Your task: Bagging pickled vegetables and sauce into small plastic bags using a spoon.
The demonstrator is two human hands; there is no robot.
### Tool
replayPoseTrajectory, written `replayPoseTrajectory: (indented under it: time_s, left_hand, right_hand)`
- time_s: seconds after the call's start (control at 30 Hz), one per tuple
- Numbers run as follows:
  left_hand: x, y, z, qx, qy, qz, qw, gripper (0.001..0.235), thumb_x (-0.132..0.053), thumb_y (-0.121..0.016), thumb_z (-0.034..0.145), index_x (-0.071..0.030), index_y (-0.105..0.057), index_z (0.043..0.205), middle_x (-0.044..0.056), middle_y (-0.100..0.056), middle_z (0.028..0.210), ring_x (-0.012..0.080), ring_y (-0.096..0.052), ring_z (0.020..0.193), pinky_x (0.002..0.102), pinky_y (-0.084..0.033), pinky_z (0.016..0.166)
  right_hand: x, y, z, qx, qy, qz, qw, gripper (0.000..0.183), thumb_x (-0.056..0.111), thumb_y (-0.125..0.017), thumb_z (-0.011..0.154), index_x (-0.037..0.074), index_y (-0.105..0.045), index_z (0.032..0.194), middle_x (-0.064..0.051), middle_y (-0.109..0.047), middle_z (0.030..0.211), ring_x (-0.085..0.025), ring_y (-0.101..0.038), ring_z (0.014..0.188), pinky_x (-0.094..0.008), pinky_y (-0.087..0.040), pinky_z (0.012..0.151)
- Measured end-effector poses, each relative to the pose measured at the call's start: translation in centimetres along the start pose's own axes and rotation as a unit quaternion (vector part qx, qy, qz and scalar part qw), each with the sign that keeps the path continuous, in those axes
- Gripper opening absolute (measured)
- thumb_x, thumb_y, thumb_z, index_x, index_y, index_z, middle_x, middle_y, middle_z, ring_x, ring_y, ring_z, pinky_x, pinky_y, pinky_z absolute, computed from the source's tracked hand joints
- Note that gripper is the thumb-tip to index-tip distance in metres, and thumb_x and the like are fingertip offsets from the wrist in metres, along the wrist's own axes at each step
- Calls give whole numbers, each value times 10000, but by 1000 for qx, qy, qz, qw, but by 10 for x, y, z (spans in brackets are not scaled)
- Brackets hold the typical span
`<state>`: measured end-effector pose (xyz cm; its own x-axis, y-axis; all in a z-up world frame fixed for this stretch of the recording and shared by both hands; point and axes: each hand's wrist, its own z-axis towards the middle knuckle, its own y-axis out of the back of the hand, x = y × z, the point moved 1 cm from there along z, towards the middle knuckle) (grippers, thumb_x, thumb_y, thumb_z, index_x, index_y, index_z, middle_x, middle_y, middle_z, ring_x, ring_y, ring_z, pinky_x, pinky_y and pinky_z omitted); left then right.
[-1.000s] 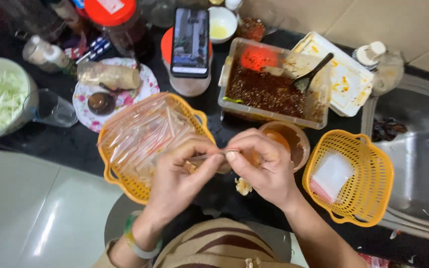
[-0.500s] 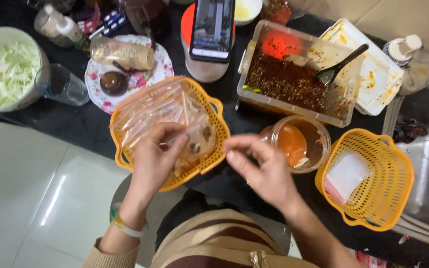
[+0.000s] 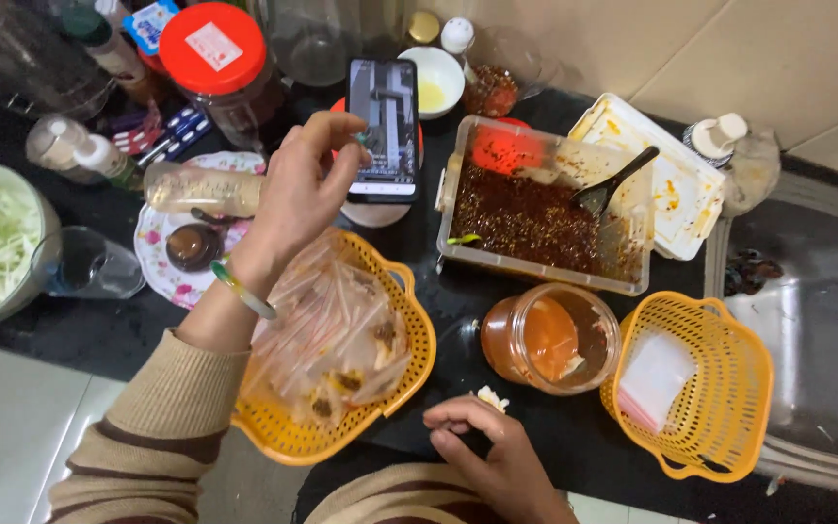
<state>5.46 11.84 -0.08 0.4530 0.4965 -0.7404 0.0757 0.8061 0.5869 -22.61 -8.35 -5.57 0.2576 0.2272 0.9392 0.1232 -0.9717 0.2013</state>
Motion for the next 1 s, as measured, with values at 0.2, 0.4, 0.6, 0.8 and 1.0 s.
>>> replayPoseTrajectory:
  time_s: [0.2,0.4,0.6,0.8,1.0]
  left_hand:
    - [30,-2,37,-6,-11,17,1000,253,-194,-513,1019,-107,-669,1199,-24,-802,992,222,-552,845,403,-438,816]
    - [3,30,15,-52,11,-97,994,190,-122,-531,1067,-70,-661,1195,27,-746,934,90,-631,816,272,-479,736]
    - [-22,63,-62,145,135,-198,960,238,-345,-620,973,-154,-755,1012,-26,-807,1000,78,-733,877,243,-587,798]
    - [-48,49,-124,554,124,-333,752,214,-327,-566,1054,-162,-698,1090,-51,-727,1011,59,-655,928,233,-501,835]
    - [-12,-11,-163,462,198,-263,824,465,-382,-475,1031,-252,-529,1474,26,-603,1503,197,-589,1330,359,-396,1104]
  right_hand:
    - [-17,3,-12,-117,-104,20,987,176,159,-744,908,87,-851,1028,-37,-874,1000,-114,-741,818,-267,-590,766]
    - [-22,-6,-7,-154,-231,71,958,215,155,-756,906,63,-861,1069,-57,-845,1054,-152,-731,877,-307,-621,764]
    - [-7,-27,14,-116,-156,37,980,234,202,-750,905,104,-868,1081,-63,-882,990,-136,-814,888,-273,-611,755]
    - [17,-40,47,-69,-10,-34,997,224,182,-699,950,95,-800,1129,-22,-839,1122,-99,-779,998,-255,-621,832]
    - [40,-32,74,-59,20,-55,997,356,258,-565,1009,95,-727,1281,-56,-819,1229,-141,-764,1146,-278,-565,988]
